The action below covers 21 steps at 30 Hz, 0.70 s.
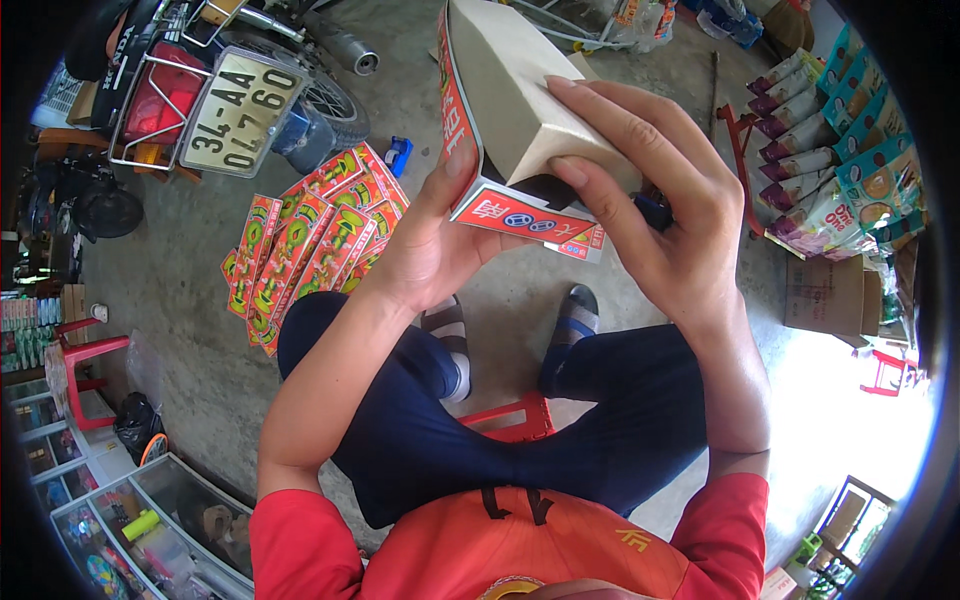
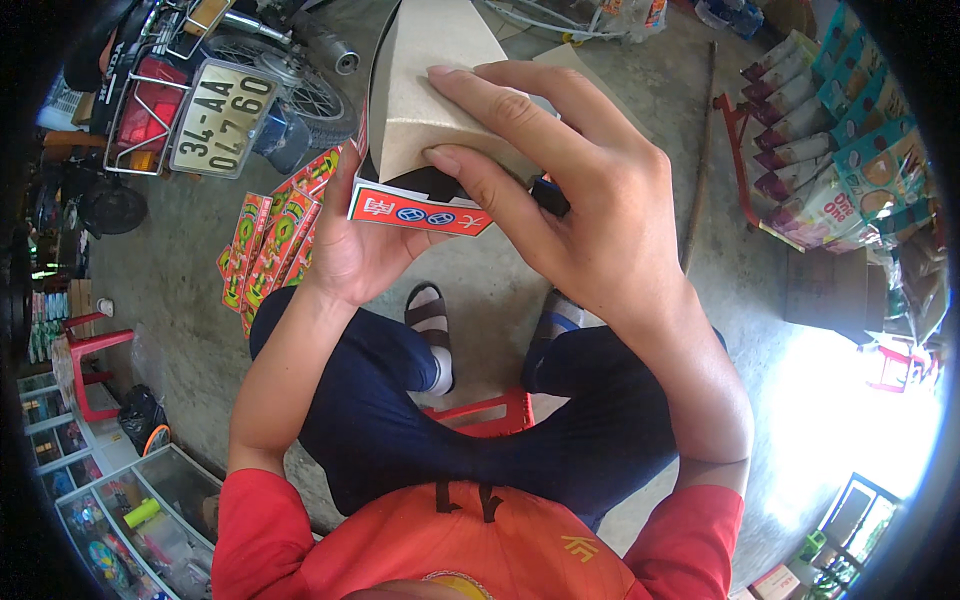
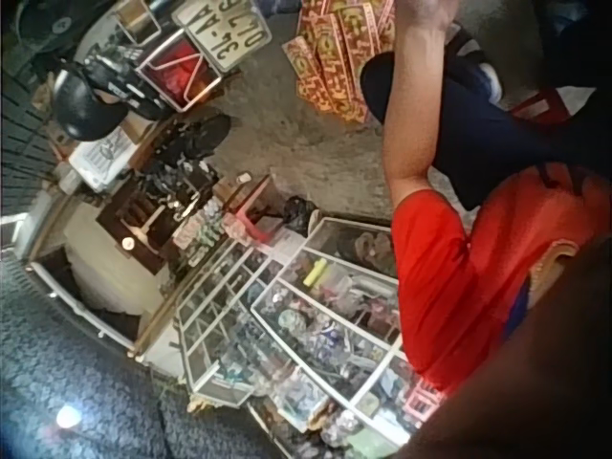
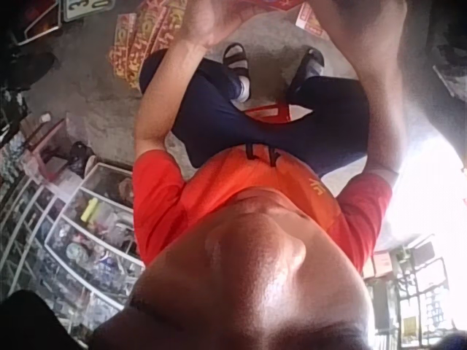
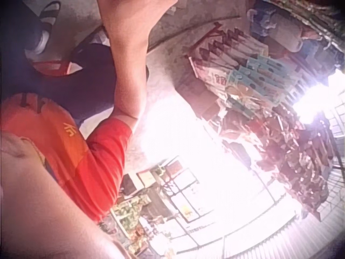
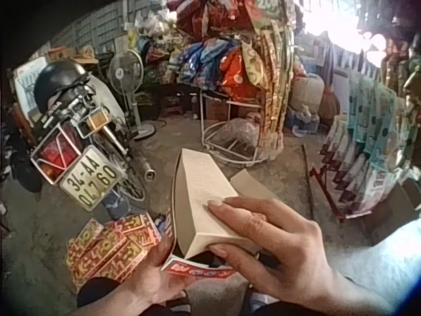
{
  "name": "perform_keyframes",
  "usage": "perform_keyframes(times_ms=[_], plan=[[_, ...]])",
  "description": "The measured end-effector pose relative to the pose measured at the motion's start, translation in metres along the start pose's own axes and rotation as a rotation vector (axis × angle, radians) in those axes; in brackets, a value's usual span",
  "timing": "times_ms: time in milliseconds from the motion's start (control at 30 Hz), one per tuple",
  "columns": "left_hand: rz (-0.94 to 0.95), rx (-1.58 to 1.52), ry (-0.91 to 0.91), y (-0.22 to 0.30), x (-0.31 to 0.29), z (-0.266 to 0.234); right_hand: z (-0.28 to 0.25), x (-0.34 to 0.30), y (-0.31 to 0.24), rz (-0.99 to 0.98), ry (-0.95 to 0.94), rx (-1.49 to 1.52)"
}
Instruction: The recorder is folding and stapling cardboard to assemble product boxes.
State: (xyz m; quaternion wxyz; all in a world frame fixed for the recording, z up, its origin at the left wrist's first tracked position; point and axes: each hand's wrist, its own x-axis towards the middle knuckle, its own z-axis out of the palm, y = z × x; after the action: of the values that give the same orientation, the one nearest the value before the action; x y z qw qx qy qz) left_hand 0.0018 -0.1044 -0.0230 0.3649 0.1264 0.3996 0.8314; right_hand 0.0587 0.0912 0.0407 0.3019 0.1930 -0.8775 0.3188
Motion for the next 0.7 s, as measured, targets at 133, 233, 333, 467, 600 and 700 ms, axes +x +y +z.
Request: perform_keyframes(times_ms=[133,233,333,467,600,700], plan=[[0.013,-0.022,-0.036,-0.004,0.001,-0.003,-0.002,-0.001,-0.001,-0.004,-0.009,-0.024],[0.023,-0.017,-0.054,-0.004,0.001,-0.004,-0.004,-0.001,0.0,-0.015,-0.025,-0.042],[0.03,0.0,-0.037,-0.003,0.0,0.0,-0.004,-0.001,0.0,-0.006,-0.042,-0.043],[0.074,0.022,0.003,-0.013,0.001,-0.006,-0.007,-0.002,-0.003,0.057,-0.089,-0.088],[0.071,0.047,0.015,-0.013,0.0,-0.006,-0.006,-0.002,-0.003,0.061,-0.076,-0.109],[0.062,0.067,0.017,-0.013,0.0,-0.005,-0.007,-0.003,-0.009,0.076,-0.071,-0.153]])
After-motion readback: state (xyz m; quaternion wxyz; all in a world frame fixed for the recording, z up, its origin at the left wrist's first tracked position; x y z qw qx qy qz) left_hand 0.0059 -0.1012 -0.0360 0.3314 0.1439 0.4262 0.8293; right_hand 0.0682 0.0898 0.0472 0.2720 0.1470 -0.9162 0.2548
